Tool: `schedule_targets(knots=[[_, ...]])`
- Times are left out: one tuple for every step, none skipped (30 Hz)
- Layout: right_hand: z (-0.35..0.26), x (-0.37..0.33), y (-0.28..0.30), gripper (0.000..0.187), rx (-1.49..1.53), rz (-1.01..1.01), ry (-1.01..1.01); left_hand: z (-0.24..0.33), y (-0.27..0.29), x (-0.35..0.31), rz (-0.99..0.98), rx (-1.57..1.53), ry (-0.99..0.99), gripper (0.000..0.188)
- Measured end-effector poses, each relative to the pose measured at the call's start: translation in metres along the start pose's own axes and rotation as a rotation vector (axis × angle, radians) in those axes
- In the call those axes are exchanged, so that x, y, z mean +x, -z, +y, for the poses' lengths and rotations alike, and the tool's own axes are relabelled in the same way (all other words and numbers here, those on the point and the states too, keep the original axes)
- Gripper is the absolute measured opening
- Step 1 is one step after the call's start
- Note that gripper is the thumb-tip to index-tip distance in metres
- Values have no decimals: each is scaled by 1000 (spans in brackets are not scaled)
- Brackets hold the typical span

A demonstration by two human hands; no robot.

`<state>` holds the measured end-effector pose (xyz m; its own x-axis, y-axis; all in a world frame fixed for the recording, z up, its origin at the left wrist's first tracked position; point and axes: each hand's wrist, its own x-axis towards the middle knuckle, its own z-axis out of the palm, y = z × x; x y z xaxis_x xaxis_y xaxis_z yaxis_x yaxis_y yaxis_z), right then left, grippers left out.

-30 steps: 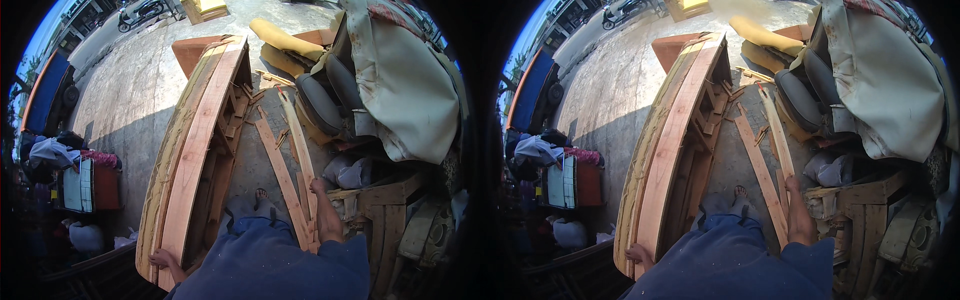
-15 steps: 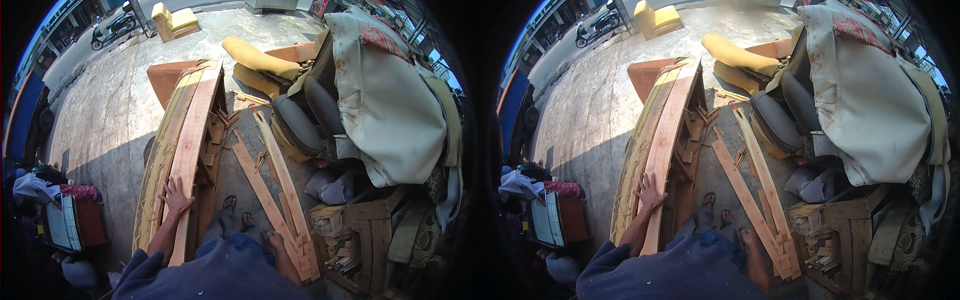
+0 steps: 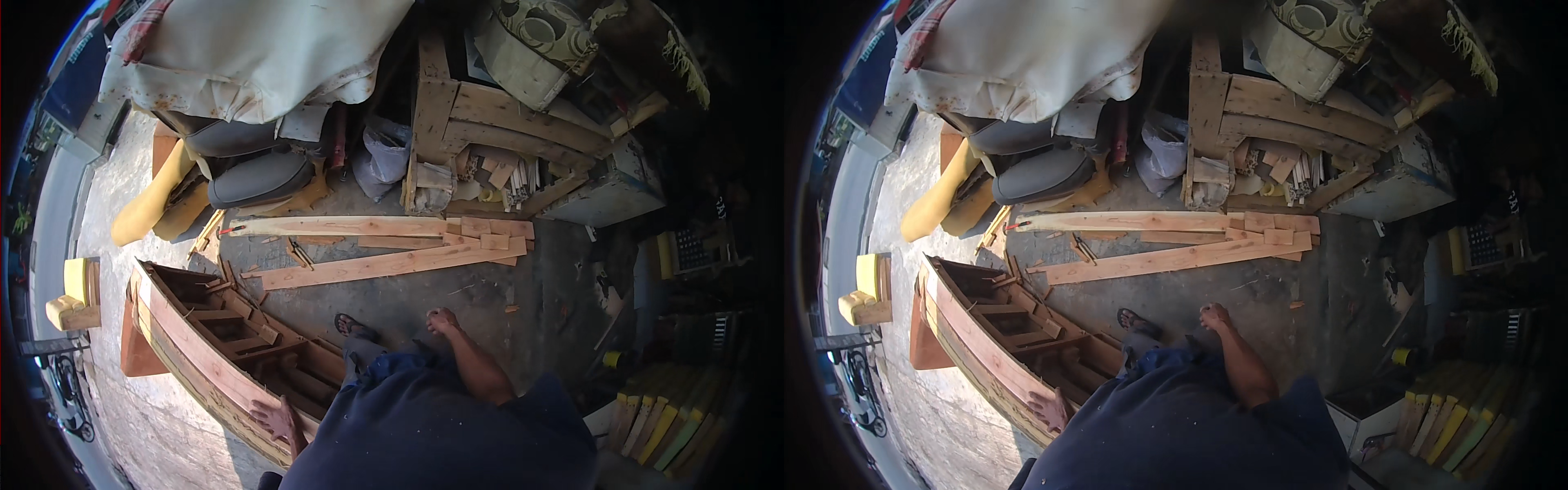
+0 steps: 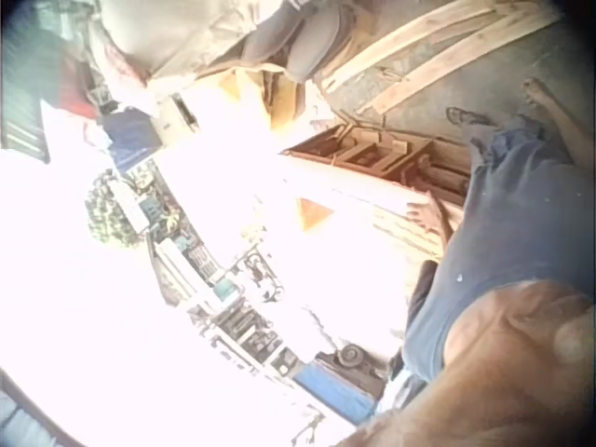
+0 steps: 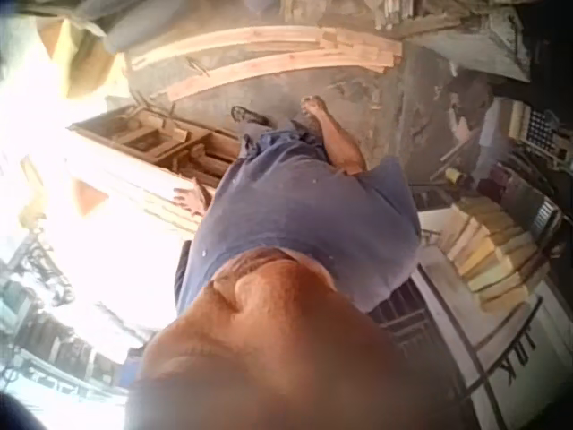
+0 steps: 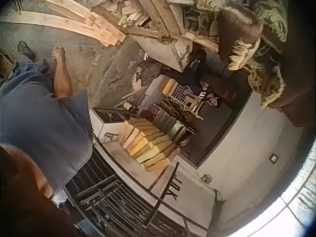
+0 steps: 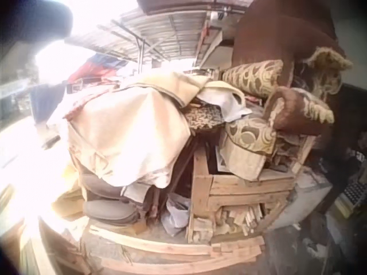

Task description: The person disassembles a wooden furniture frame by removing nails and separating planks. They use a hammer to pry and pull out nails from the joints, then separate the wooden pieces and place them aside on the floor.

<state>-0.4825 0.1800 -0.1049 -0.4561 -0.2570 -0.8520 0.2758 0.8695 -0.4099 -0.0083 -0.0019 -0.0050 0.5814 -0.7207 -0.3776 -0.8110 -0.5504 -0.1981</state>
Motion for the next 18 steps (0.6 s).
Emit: schedule_targets(knots=[[14,-12,1,19,6,21,-41,-3,-4,4,41,-7,-7,99],[39,-15,11,20,46,16,-63,-1,-8,6,74,-20,-22,98],[63,-17,19,20,82,6,-81,-1,-8,10,85,2,-46,96],[88,-17,30,20,117,-3,-102,0,-5,10,94,24,-70,95],[113,-20,41,21,128,28,-113,1,4,6,95,32,-97,93],[138,-21,54,22,190,51,-149,4,-2,11,137,72,-118,90],[145,-15,69,22,214,57,-154,-21,-47,75,765,-165,-434,85],[170,-26,82,23,283,87,-198,-11,-77,90,762,-163,-501,85],[197,-38,100,23,317,144,-226,8,-90,92,1128,-35,-575,77],[200,-46,120,23,323,183,-228,29,-89,61,810,155,-321,74],[197,-49,138,23,320,217,-217,59,-58,-2,506,346,-137,72],[215,-55,151,23,366,244,-238,81,-67,-19,519,225,-305,75],[243,-57,165,23,428,275,-272,112,-89,-36,534,109,-519,75],[259,-59,179,23,470,313,-295,147,-100,-72,385,149,-658,69],[273,-61,186,23,555,348,-296,182,-103,-120,234,203,-787,64],[279,-63,197,24,631,381,-283,213,-120,-147,77,83,-864,62],[293,-67,208,24,713,424,-287,238,-114,-209,-183,-32,-977,54],[294,-70,216,24,767,462,-248,261,-124,-238,-392,-73,-1056,51]])
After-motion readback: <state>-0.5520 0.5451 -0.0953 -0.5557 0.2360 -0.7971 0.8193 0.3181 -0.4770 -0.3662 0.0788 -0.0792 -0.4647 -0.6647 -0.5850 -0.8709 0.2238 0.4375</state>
